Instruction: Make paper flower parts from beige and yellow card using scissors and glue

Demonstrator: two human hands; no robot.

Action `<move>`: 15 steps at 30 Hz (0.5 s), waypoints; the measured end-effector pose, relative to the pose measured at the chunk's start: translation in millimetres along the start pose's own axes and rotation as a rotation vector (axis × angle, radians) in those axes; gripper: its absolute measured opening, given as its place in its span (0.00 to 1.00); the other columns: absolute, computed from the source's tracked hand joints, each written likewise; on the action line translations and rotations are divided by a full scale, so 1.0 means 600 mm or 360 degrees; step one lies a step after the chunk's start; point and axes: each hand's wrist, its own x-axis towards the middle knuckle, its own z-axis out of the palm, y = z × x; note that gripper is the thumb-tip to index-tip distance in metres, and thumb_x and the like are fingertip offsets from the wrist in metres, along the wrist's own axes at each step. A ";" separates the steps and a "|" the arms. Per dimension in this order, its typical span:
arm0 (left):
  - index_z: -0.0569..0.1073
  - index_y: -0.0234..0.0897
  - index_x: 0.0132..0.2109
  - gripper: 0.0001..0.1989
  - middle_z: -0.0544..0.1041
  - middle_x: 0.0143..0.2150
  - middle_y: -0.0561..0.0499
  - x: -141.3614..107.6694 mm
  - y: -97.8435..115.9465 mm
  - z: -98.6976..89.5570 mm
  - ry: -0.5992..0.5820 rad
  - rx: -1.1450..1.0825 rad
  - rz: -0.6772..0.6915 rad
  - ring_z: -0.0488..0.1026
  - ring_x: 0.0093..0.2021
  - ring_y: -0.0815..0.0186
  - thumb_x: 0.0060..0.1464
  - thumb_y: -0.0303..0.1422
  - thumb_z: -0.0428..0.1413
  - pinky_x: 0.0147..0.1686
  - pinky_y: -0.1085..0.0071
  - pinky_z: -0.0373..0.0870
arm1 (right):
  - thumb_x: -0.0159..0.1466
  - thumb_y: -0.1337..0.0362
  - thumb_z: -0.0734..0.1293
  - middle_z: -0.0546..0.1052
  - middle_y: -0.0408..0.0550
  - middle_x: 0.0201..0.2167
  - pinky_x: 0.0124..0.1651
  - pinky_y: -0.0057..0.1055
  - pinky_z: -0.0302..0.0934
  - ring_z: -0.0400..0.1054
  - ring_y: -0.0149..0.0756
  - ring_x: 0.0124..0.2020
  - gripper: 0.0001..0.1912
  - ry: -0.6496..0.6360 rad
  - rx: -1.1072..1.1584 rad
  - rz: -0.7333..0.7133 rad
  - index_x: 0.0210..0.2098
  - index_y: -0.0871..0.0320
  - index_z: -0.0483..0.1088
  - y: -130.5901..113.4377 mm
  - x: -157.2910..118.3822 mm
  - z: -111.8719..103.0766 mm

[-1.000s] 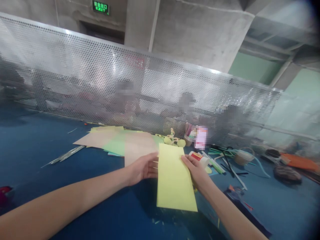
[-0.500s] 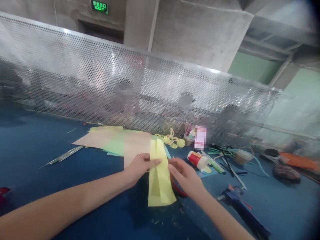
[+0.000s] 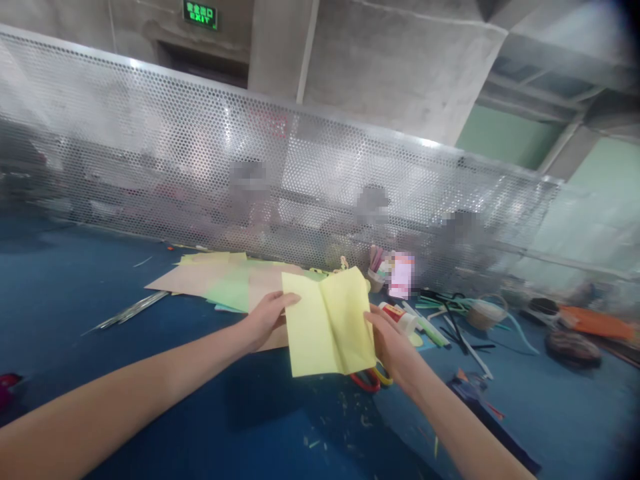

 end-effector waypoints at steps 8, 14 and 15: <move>0.68 0.36 0.50 0.29 0.75 0.44 0.42 0.018 0.038 -0.024 -0.0107 -0.0063 -0.0275 0.72 0.44 0.55 0.49 0.53 0.49 0.39 0.65 0.70 | 0.57 0.59 0.61 0.80 0.49 0.30 0.35 0.34 0.66 0.74 0.43 0.33 0.16 -0.0107 0.0159 0.0298 0.42 0.59 0.71 -0.017 -0.001 -0.010; 0.54 0.51 0.60 0.34 0.72 0.50 0.47 -0.008 0.085 -0.023 -0.0526 0.0317 -0.0175 0.71 0.47 0.56 0.48 0.44 0.57 0.42 0.64 0.68 | 0.57 0.56 0.57 0.80 0.49 0.27 0.34 0.34 0.66 0.74 0.42 0.31 0.16 -0.0194 -0.0064 0.0428 0.31 0.59 0.73 -0.024 -0.014 0.006; 0.55 0.50 0.60 0.34 0.72 0.50 0.46 -0.013 0.090 -0.018 -0.0591 0.0370 -0.0181 0.71 0.47 0.56 0.47 0.42 0.58 0.42 0.64 0.67 | 0.57 0.56 0.58 0.80 0.50 0.26 0.34 0.35 0.66 0.74 0.42 0.31 0.16 -0.0188 -0.0042 0.0451 0.29 0.59 0.72 -0.025 -0.014 0.006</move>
